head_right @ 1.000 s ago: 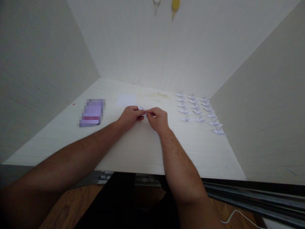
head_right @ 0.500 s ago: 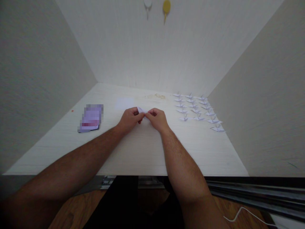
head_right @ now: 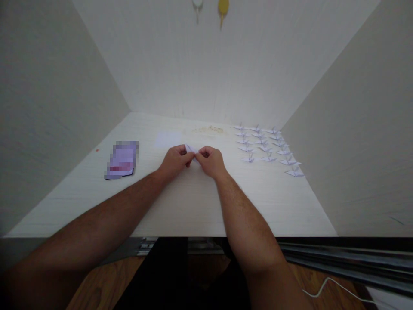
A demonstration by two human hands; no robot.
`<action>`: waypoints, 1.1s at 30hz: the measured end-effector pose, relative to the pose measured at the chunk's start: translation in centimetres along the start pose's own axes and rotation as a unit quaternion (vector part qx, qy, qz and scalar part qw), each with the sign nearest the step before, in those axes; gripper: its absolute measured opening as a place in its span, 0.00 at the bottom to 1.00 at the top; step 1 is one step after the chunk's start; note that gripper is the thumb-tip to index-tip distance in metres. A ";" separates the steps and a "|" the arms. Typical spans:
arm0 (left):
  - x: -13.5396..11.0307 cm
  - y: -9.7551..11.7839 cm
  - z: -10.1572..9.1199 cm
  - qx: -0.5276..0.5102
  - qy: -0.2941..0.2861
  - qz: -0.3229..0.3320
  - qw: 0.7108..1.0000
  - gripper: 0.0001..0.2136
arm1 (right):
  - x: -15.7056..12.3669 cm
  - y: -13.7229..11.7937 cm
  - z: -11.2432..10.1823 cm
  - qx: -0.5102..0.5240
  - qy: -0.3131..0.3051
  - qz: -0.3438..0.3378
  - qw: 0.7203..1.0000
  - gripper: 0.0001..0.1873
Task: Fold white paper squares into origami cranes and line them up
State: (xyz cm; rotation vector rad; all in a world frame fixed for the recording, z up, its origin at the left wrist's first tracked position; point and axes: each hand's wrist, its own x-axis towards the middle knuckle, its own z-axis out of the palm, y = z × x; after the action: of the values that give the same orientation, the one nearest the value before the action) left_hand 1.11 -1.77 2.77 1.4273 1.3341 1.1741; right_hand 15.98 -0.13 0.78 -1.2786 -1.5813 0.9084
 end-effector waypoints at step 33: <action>0.5 -1.4 0.6 -0.159 0.031 -0.040 0.986 0.13 | -0.7 -0.5 0.6 0.021 0.009 -0.012 1.000 0.14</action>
State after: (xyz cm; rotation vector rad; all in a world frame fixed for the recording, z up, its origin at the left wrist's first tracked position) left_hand 1.39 -1.13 1.36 1.1075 1.1719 1.3211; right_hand 15.32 -0.87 0.90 -1.2331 -1.5519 0.9080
